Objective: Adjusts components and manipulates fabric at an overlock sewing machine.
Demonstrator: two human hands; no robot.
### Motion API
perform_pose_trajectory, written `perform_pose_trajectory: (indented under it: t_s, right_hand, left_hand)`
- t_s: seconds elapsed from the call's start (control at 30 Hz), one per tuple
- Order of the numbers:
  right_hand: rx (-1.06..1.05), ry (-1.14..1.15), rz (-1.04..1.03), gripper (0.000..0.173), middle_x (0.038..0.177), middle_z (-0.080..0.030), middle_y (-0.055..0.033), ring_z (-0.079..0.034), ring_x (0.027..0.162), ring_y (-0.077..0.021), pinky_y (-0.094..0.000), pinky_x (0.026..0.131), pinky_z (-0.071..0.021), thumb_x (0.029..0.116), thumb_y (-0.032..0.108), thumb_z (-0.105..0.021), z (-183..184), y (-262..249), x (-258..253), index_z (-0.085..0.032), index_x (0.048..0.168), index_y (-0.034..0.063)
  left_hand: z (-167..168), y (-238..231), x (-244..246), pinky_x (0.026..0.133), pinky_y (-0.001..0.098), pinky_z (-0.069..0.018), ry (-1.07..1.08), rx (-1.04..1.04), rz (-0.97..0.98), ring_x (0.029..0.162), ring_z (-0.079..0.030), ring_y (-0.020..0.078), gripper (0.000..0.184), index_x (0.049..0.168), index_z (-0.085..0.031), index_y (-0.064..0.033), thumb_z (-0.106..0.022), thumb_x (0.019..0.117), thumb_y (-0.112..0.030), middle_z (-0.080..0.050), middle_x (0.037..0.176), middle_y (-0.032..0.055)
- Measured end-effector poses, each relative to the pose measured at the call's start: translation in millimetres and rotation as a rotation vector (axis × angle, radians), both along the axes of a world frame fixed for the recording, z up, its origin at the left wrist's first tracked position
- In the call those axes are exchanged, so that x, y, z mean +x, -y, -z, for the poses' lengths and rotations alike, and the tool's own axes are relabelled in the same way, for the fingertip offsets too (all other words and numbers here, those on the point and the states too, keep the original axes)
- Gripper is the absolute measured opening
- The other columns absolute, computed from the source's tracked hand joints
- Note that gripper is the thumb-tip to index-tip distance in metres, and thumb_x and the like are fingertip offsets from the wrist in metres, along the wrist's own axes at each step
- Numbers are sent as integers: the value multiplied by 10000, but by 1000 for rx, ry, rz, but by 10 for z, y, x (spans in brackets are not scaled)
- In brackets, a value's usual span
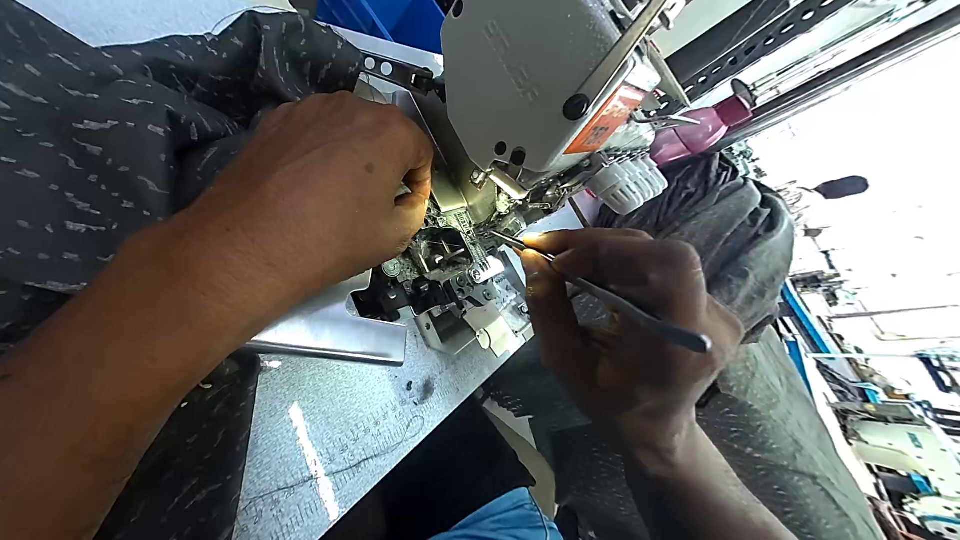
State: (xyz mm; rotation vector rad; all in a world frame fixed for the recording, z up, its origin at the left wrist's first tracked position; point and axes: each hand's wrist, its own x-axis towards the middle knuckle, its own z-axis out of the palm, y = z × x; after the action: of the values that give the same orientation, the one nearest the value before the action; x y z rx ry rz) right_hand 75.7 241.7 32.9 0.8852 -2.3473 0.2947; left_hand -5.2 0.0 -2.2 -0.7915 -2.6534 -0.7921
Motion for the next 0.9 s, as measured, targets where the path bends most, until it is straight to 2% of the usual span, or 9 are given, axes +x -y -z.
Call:
perform_pose_trajectory:
  t_s: [0.1,0.27,0.43,0.7,0.9]
  right_hand:
    - [-43,-29,-48,114,985,-728,-82,-717,914,-110,-212,744,-587,935,53,-673,53,-26,4,-598,1020,54]
    - [-87,-33,-9,198,984,-726,-39,-705,888,-63,-190,745,-579,941,84,-686,68,-26,24,-569,1099,64]
    - [-79,1,16,155,969,-725,-46,-695,863,-52,-173,709,-562,931,74,-670,47,9,13,-590,1062,57]
    - [3,67,121,123,894,-681,-9,-614,763,7,-134,612,-462,941,115,-652,-48,93,16,-583,1034,72]
    - [15,69,98,110,874,-667,-26,-631,760,-24,-151,617,-494,930,100,-647,-89,128,8,-588,1014,60]
  left_hand:
    - [-2,1,-4,599,444,-440,-2,-1,3,732,-615,157,202,833,-683,-256,-541,948,-343,-613,763,-51]
    - [-10,-2,6,595,444,-432,7,-4,4,725,-607,159,192,829,-678,-259,-544,942,-336,-601,755,-53]
    - [-10,1,10,588,440,-425,2,-3,1,717,-602,157,193,823,-677,-257,-549,943,-337,-596,747,-53]
    - [-9,4,9,580,442,-431,14,2,-4,715,-605,152,197,830,-674,-267,-541,949,-349,-597,747,-60]
    - [-17,2,16,587,440,-430,24,-5,-8,713,-602,150,193,822,-670,-271,-545,950,-345,-595,743,-63]
